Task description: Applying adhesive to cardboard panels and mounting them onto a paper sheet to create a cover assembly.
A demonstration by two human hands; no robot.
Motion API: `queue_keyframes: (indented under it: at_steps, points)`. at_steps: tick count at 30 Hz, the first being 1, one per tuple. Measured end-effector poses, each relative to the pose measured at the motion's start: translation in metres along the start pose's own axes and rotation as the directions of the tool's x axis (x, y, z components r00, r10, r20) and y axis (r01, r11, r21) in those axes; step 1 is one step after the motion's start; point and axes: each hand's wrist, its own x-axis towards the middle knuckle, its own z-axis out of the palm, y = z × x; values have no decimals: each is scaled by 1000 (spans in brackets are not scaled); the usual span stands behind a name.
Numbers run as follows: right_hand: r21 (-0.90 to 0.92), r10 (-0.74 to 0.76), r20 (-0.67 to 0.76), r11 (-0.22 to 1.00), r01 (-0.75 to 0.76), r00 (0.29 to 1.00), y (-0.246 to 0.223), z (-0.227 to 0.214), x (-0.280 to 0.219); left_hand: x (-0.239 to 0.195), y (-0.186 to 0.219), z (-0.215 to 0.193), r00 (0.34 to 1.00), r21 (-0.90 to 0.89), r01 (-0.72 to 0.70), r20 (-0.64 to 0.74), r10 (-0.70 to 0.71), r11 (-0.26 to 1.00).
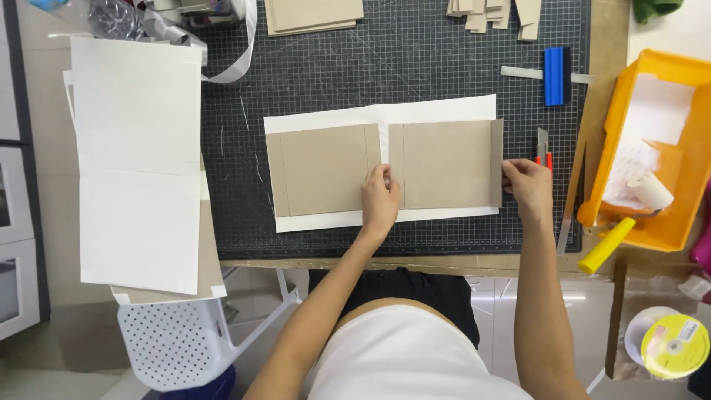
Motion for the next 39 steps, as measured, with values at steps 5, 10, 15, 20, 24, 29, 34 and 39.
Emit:
queue_keyframes:
  at_steps: [5, 10, 15, 20, 24, 29, 34, 39]
  points:
    - [-141, -74, -85, 988, 62, 994, 21, -4, 17, 0, -10, 2, 1000, -66, -15, 21, 17, 998]
    - [-242, -128, -143, 966, 91, 981, 30, -4, 25, -2, -14, 1, 998, -115, -31, 48, 36, 993]
    - [-86, -96, -157, 993, 83, 983, 20, -3, 18, 0, -13, 6, 996, -152, 10, 89, 3, 988]
    - [-55, -83, -124, 996, 77, 989, 11, -7, 15, 10, -12, 10, 995, -119, 80, 65, -72, 990]
    - [-36, -92, -110, 995, 89, 990, 6, -7, 8, 9, -6, 14, 991, -120, 131, 6, -131, 984]
    - [-47, -61, -144, 997, 54, 988, 33, -6, 25, 9, -6, 19, 990, -77, 140, 4, -140, 987]
    - [-50, 105, -114, 993, -111, 988, -8, -18, 21, 6, -5, 28, 998, -15, 23, -51, -23, 1000]
    - [8, 175, -74, 985, -175, 982, -10, -24, 21, 9, -5, 25, 995, -114, 75, -59, -82, 991]
